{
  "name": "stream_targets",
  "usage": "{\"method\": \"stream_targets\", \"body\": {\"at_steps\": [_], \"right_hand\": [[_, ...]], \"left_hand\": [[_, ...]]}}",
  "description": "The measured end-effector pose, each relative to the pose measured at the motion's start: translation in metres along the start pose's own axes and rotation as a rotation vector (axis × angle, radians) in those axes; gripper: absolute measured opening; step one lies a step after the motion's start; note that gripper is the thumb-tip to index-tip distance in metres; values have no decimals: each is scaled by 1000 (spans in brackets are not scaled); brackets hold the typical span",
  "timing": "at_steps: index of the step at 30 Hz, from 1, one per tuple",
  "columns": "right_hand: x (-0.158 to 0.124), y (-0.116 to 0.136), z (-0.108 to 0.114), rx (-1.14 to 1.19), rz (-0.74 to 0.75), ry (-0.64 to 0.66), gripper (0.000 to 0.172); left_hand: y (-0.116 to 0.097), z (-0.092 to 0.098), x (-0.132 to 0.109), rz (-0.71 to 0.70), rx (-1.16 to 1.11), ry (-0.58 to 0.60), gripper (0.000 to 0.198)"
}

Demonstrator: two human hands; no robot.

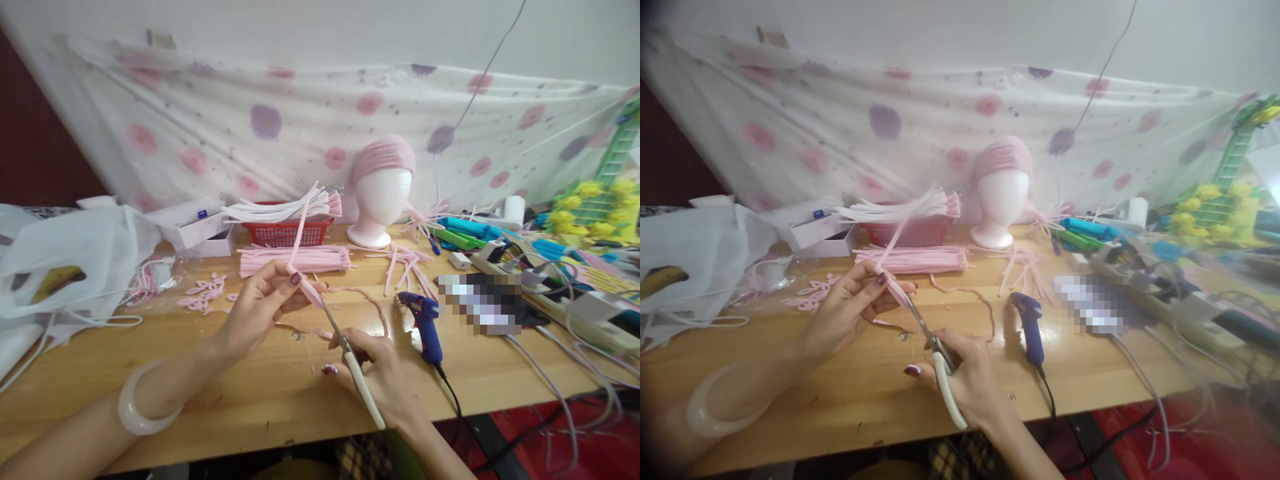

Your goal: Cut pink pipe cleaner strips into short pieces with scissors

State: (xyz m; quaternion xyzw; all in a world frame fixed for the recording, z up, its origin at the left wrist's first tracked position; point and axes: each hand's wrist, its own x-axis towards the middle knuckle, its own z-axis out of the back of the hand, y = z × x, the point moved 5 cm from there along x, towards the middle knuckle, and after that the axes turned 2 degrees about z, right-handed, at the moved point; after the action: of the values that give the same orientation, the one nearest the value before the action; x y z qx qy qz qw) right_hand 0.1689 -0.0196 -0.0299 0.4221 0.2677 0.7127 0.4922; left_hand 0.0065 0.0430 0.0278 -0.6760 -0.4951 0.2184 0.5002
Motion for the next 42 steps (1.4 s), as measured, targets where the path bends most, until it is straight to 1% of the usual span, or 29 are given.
{"method": "stream_targets", "body": {"at_steps": [6,10,15,18,23,26,28,30,32,33,34,37,40,42], "right_hand": [[-3,-5,-2,-20,6,-16,22],[0,-3,-1,-26,12,-31,26],[2,2,1,49,2,-59,28],[0,-1,6,130,-14,-102,29],[2,-7,8,158,36,-112,30],[5,-13,4,158,-50,-126,27],[5,-15,3,155,-79,-174,28],[3,-14,5,147,-32,-281,32],[-1,-10,12,113,39,-420,35],[-2,-9,14,86,56,-450,33],[-2,-8,14,62,56,-438,30],[2,-5,13,31,7,-324,21],[2,-3,17,45,-16,-343,22],[1,-6,16,93,-47,-308,25]], "left_hand": [[1,0,-1,-11,-6,0,26],[2,2,-2,-4,-1,-21,26],[1,4,-2,4,14,-41,25],[0,9,0,-11,22,-84,21],[1,18,4,-8,16,-187,17],[0,21,6,-20,17,-225,17],[0,23,6,-30,21,-262,18],[-1,25,7,-33,29,-287,18],[-1,25,8,-29,43,-284,18],[0,24,8,-28,49,-274,18],[0,24,8,-30,53,-266,18],[-1,24,8,-45,64,-269,18],[-2,23,9,-45,80,-261,17],[0,22,10,-30,83,-237,15]]}}
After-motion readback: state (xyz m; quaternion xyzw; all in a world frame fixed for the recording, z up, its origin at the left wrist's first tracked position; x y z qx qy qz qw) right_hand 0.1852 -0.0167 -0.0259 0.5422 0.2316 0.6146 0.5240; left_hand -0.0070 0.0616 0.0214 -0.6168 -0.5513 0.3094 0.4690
